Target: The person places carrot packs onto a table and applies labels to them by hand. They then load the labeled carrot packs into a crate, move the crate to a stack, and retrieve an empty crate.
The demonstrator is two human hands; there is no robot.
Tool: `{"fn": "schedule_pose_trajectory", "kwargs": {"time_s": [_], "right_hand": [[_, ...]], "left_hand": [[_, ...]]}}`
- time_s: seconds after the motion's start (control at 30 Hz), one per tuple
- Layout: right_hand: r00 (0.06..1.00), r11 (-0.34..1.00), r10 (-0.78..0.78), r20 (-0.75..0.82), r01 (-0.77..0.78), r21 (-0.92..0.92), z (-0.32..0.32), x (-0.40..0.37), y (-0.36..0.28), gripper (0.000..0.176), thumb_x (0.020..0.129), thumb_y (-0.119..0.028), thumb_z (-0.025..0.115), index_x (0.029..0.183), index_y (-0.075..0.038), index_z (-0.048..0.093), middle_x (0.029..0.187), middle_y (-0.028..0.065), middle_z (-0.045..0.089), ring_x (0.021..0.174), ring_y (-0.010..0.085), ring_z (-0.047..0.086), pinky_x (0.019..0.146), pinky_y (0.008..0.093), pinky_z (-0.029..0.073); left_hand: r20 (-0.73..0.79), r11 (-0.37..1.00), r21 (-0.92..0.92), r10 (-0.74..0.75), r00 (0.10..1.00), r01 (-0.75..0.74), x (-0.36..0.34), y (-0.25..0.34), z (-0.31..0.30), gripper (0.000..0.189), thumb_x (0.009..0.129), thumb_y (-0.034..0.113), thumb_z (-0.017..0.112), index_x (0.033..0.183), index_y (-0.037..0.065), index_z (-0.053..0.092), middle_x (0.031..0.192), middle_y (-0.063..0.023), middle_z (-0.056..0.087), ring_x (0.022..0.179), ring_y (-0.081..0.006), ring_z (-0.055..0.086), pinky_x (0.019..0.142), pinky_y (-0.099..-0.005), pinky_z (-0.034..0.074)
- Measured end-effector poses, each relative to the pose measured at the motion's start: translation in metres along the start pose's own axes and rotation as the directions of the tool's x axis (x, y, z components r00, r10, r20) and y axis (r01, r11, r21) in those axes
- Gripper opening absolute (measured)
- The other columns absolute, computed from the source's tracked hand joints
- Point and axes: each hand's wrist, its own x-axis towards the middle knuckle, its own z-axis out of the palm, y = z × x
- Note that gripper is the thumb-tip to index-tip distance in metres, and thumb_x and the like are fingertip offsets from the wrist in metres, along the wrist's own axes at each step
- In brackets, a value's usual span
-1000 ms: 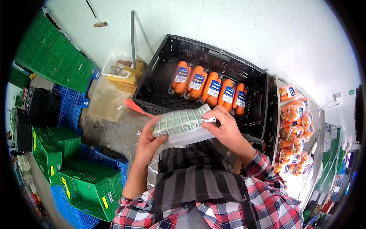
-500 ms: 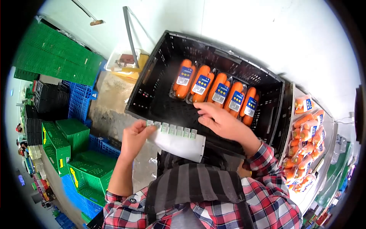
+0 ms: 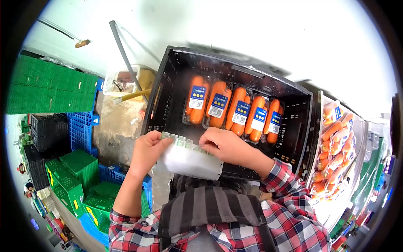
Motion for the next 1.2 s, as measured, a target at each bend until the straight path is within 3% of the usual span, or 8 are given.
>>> {"fn": "schedule_pose_trajectory", "kwargs": {"time_s": [0.13, 0.27, 0.4, 0.6, 0.77, 0.9, 1.07, 1.2], "right_hand": [[0.845, 0.747, 0.472, -0.252, -0.231, 0.623, 0.0, 0.024, 0.03, 0.013, 0.085, -0.015, 0.056, 0.087, -0.003, 0.054, 0.083, 0.0019, 0.058, 0.071, 0.0076, 0.054, 0.063, 0.023, 0.044], [0.634, 0.719, 0.674, -0.379, -0.443, 0.535, 0.045, 0.073, 0.149, 0.023, 0.081, -0.022, 0.06, 0.087, 0.0, 0.057, 0.074, 0.0042, 0.059, 0.065, 0.01, 0.055, 0.059, 0.0241, 0.044], [0.429, 0.635, 0.772, -0.469, -0.486, 0.601, 0.058, 0.126, 0.151, 0.028, 0.077, -0.025, 0.063, 0.08, 0.002, 0.058, 0.067, 0.0065, 0.059, 0.062, 0.0125, 0.057, 0.057, 0.0272, 0.045], [0.351, 0.696, 0.663, -0.662, -0.614, 0.371, 0.064, 0.17, 0.2, 0.03, 0.074, -0.028, 0.064, 0.078, 0.001, 0.059, 0.073, 0.0147, 0.062, 0.067, 0.0245, 0.061, 0.064, 0.0347, 0.047], [0.463, 0.63, 0.531, -0.71, -0.776, -0.034, 0.043, 0.146, 0.209, 0.042, 0.072, -0.036, 0.066, 0.086, 0.002, 0.054, 0.081, 0.0204, 0.062, 0.078, 0.0353, 0.06, 0.07, 0.0391, 0.048], [0.239, 0.733, 0.565, -0.79, -0.584, 0.347, 0.013, 0.092, 0.217, 0.034, 0.071, -0.028, 0.069, 0.083, 0.0, 0.054, 0.075, 0.0152, 0.062, 0.071, 0.0237, 0.062, 0.061, 0.0336, 0.049], [0.35, 0.614, 0.443, -0.825, -0.789, -0.005, 0.037, 0.087, 0.276, 0.032, 0.069, -0.019, 0.069, 0.089, -0.004, 0.049, 0.077, 0.0132, 0.061, 0.072, 0.028, 0.061, 0.065, 0.0364, 0.049], [0.334, 0.44, 0.4, -0.853, -0.887, -0.141, 0.019, 0.072, 0.254, 0.057, 0.067, -0.033, 0.071, 0.105, -0.005, 0.039, 0.095, 0.0195, 0.058, 0.085, 0.0377, 0.059, 0.07, 0.0433, 0.048]], "left_hand": [[-0.047, 0.989, 0.131, -0.066, 0.997, 0.072, 0.023, -0.036, -0.034, 0.019, 0.077, 0.01, 0.064, 0.065, 0.002, 0.052, 0.057, 0.0065, 0.048, 0.055, -0.0002, 0.039, 0.045, -0.0187, 0.03], [-0.002, 0.959, -0.186, -0.217, 0.976, 0.213, 0.012, -0.059, -0.052, 0.013, 0.077, 0.008, 0.065, 0.07, 0.0, 0.057, 0.061, 0.0041, 0.054, 0.055, -0.0012, 0.045, 0.047, -0.017, 0.033], [0.003, 0.908, -0.362, -0.227, 0.974, 0.212, 0.001, -0.088, -0.068, 0.007, 0.077, 0.003, 0.064, 0.076, -0.001, 0.059, 0.067, 0.0006, 0.059, 0.058, -0.0028, 0.05, 0.05, -0.0169, 0.038], [0.099, 0.86, -0.453, -0.213, 0.972, 0.234, -0.001, -0.099, -0.083, 0.006, 0.078, 0.001, 0.064, 0.077, -0.001, 0.059, 0.069, -0.0007, 0.06, 0.06, -0.0028, 0.051, 0.053, -0.0165, 0.04], [0.164, 0.853, -0.461, -0.188, 0.968, 0.244, 0.006, -0.105, -0.09, 0.004, 0.078, 0.0, 0.063, 0.077, -0.001, 0.059, 0.069, -0.0006, 0.06, 0.06, -0.0024, 0.051, 0.053, -0.0162, 0.04], [0.268, 0.851, -0.448, -0.164, 0.949, 0.274, 0.019, -0.094, -0.084, 0.004, 0.078, 0.0, 0.063, 0.077, 0.0, 0.059, 0.068, 0.0004, 0.06, 0.059, -0.0014, 0.05, 0.052, -0.015, 0.038], [0.349, 0.908, -0.321, -0.151, 0.925, 0.27, 0.023, -0.083, -0.069, 0.006, 0.076, 0.001, 0.065, 0.079, -0.001, 0.06, 0.067, 0.0003, 0.06, 0.057, -0.001, 0.05, 0.05, -0.0147, 0.038], [0.36, 0.891, -0.352, -0.154, 0.92, 0.287, 0.02, -0.072, -0.056, 0.006, 0.077, 0.001, 0.064, 0.08, -0.001, 0.06, 0.068, 0.0004, 0.06, 0.058, -0.0009, 0.049, 0.05, -0.0153, 0.037]]}}
